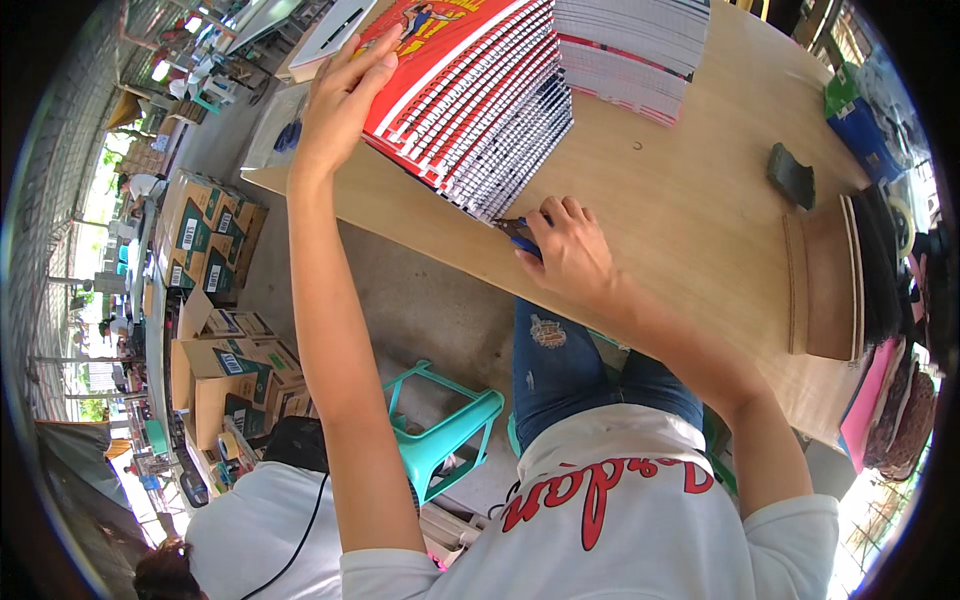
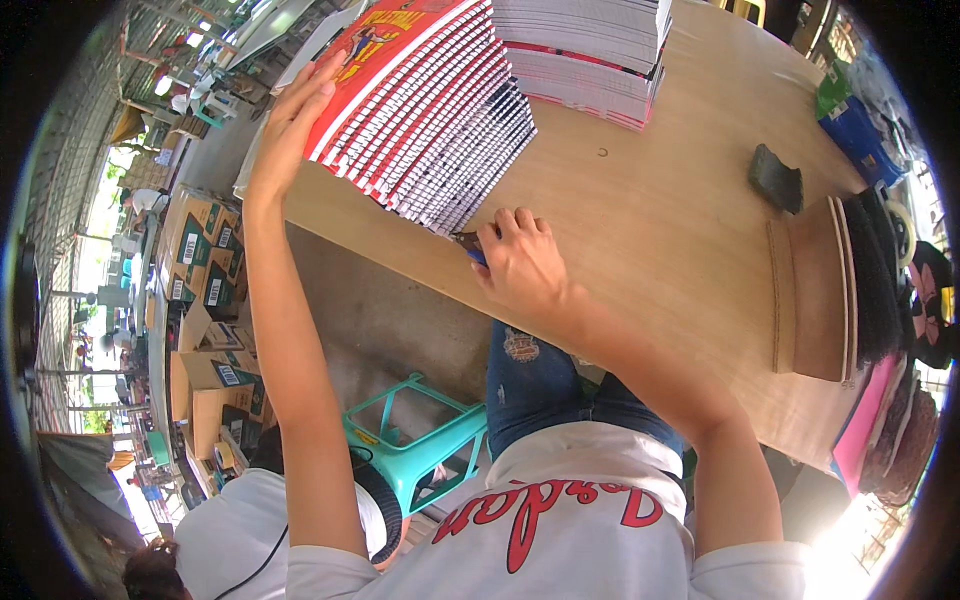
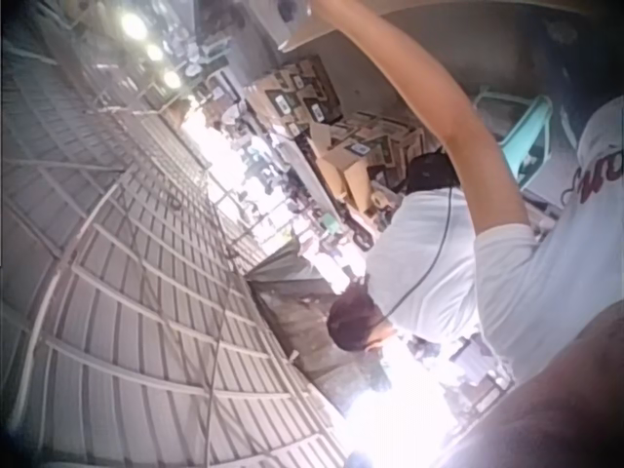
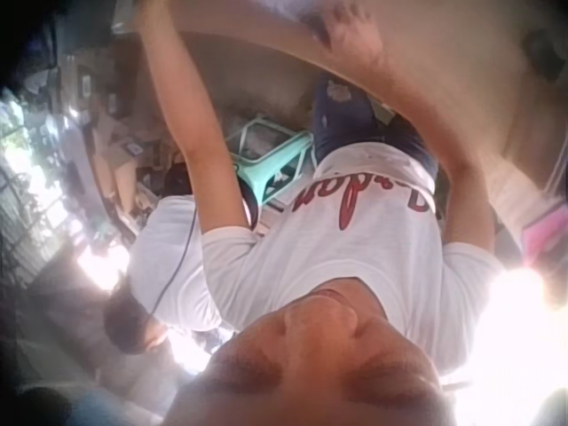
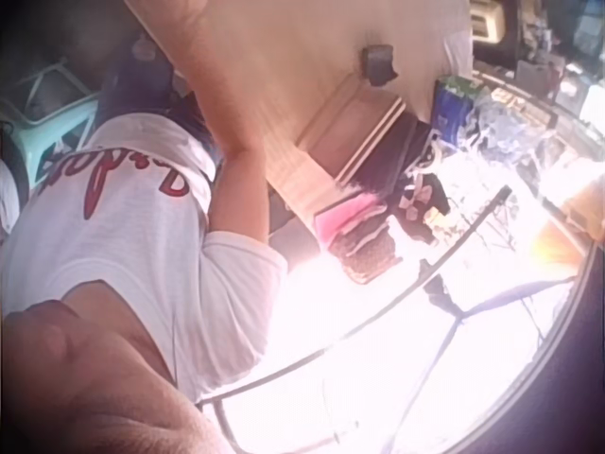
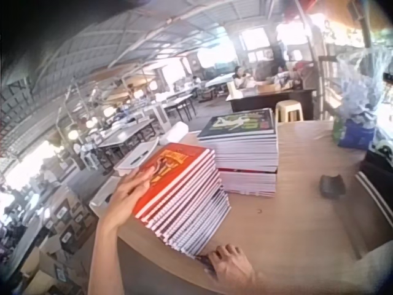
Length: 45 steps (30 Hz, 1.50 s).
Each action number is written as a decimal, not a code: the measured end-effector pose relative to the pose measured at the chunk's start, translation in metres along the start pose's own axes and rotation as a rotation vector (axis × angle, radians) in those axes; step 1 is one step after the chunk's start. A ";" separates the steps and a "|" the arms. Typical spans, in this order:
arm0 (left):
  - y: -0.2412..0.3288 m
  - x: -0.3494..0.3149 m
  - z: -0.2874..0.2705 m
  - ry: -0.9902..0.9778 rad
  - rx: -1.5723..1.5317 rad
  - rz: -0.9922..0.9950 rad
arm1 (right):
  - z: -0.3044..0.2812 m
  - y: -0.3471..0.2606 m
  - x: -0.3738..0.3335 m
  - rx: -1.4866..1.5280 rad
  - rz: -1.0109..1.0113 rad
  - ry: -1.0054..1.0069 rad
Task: The person organizes a stack of notebooks on a desk, then uses pliers to clip and adjust the wire binding on the notebooks one by one.
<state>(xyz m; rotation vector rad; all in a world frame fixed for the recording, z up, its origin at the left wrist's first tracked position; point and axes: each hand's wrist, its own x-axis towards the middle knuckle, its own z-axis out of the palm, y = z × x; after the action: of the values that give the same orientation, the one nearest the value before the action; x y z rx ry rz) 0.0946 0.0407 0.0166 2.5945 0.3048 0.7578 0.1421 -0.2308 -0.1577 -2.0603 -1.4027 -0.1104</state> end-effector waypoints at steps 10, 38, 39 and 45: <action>0.002 0.000 0.000 -0.009 -0.027 0.000 | -0.008 0.002 0.002 0.000 -0.019 -0.050; -0.200 -0.044 0.040 -0.069 -0.590 -0.345 | -0.054 0.027 -0.001 1.104 0.650 0.100; -0.218 -0.050 0.065 -0.187 -0.441 -0.399 | -0.044 0.014 0.018 1.224 0.791 0.089; -0.246 -0.070 0.130 -0.449 -0.571 -0.640 | -0.003 -0.010 0.084 1.394 1.200 0.214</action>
<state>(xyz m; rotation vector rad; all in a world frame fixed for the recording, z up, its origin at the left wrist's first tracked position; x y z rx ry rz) 0.0865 0.1942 -0.2264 1.8780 0.6255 0.0127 0.1697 -0.1623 -0.1171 -1.2133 0.1964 0.8532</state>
